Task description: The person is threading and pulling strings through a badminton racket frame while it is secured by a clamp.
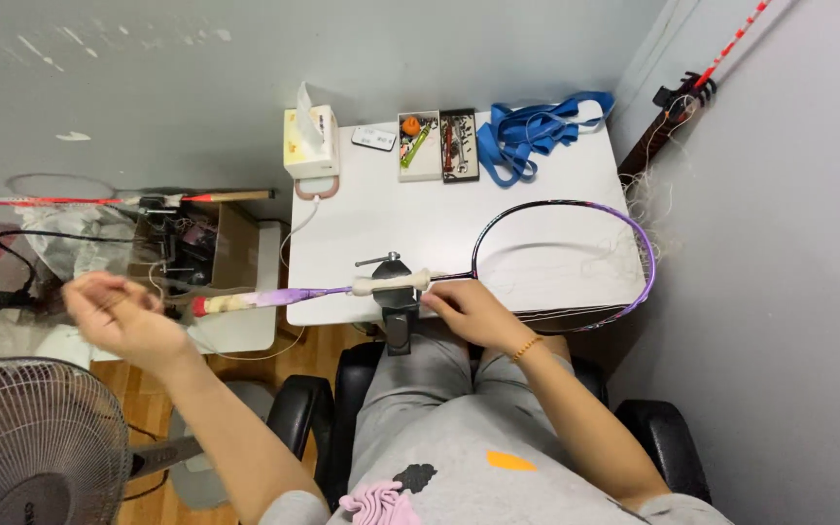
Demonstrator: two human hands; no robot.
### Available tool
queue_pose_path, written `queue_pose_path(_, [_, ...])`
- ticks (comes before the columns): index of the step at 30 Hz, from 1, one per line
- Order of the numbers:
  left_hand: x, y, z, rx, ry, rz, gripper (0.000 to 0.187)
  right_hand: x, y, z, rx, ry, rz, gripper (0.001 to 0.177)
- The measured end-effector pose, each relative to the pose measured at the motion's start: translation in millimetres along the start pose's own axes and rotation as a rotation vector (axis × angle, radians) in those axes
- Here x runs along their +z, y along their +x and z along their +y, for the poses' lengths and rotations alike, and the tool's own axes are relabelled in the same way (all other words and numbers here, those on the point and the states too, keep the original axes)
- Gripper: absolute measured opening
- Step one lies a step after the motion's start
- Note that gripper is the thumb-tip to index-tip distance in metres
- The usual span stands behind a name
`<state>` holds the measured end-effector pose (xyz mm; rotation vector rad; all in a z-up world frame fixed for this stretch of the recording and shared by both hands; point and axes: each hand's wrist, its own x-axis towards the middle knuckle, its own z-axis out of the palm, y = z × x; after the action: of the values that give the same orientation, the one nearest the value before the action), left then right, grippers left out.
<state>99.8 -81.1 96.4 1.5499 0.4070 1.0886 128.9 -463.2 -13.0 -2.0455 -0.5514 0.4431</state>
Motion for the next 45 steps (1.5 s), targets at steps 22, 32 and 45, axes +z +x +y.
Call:
queue_pose_path(22, [30.6, -99.8, -118.9, -0.278, 0.219, -1.012, 0.047, -36.7, -1.5, -46.0, -0.099, 0.048, 0.185, 0.05])
queue_pose_path(32, [5.6, -10.9, -56.7, 0.123, -0.129, -0.411, 0.056, -11.1, 9.5, -21.6, 0.048, -0.071, 0.179, 0.03])
queue_pose_path(45, [121.6, -154.2, -17.2, 0.017, 0.235, -1.309, 0.017, 8.3, 20.9, 64.1, -0.042, 1.371, 0.0, 0.015])
